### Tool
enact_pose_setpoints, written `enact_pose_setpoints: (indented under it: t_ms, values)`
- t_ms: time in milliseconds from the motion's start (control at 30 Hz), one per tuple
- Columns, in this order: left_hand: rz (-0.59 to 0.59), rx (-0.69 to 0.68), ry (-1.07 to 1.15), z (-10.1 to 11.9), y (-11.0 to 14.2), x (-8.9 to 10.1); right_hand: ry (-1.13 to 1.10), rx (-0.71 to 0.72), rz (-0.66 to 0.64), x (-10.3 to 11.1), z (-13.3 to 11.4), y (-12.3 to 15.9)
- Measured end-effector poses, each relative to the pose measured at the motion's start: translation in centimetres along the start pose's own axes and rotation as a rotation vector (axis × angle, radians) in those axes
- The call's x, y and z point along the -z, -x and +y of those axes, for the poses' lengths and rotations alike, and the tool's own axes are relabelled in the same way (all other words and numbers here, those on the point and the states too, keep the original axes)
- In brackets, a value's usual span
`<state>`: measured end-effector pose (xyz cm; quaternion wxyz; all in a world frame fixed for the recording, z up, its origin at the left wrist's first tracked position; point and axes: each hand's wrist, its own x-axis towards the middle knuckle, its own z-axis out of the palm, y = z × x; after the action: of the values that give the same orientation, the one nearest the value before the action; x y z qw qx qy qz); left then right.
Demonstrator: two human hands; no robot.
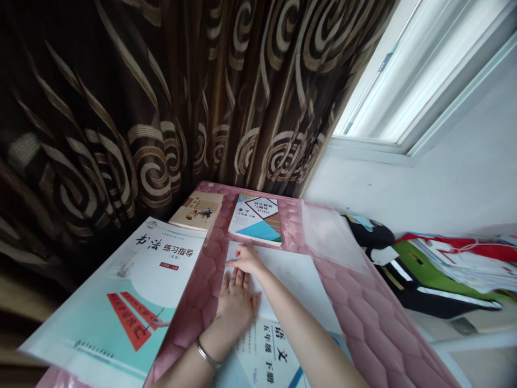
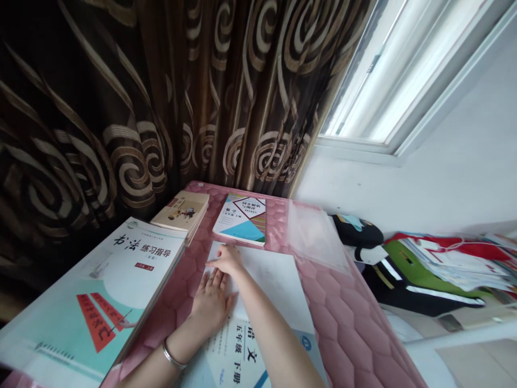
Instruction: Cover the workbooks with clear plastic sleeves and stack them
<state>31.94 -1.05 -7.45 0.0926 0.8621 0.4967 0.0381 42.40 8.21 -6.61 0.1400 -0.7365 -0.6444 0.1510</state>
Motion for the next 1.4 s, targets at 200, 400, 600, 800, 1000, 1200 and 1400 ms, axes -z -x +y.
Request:
enact_pose_setpoints:
  t_ms: [200,400,600,800,1000,1200,1400]
  values:
    - [-0.034,-0.010,0.010,0.0,0.1,0.3,0.039,-0.072,0.062,-0.1,-0.7,-1.8]
    - [-0.035,-0.033,0.021,-0.1,0.2,0.4,0.083,-0.096,0.115,-0.7,-1.3,-3.0]
    - [-0.001,-0.021,0.044,-0.2,0.2,0.4,0.062,0.175,0.091,-0.8,-0.2,-1.0]
    - [0.062,-0.034,0.026,-0.3,0.1,-0.3,0.107,0.364,-0.082,0.3,5.5,4.5]
    - [0.079,-0.043,-0.003,-0.4,0.1,-0.3,0.187,0.168,-0.144,3.0,13.0,9.9]
    - [0.027,-0.007,-0.061,0.1,0.0,0.1,0.123,-0.007,-0.107,4.5,17.5,12.1]
    - [-0.149,0.034,-0.068,5.5,-1.6,0.5,0.032,0.067,-0.010,3.9,18.6,11.5]
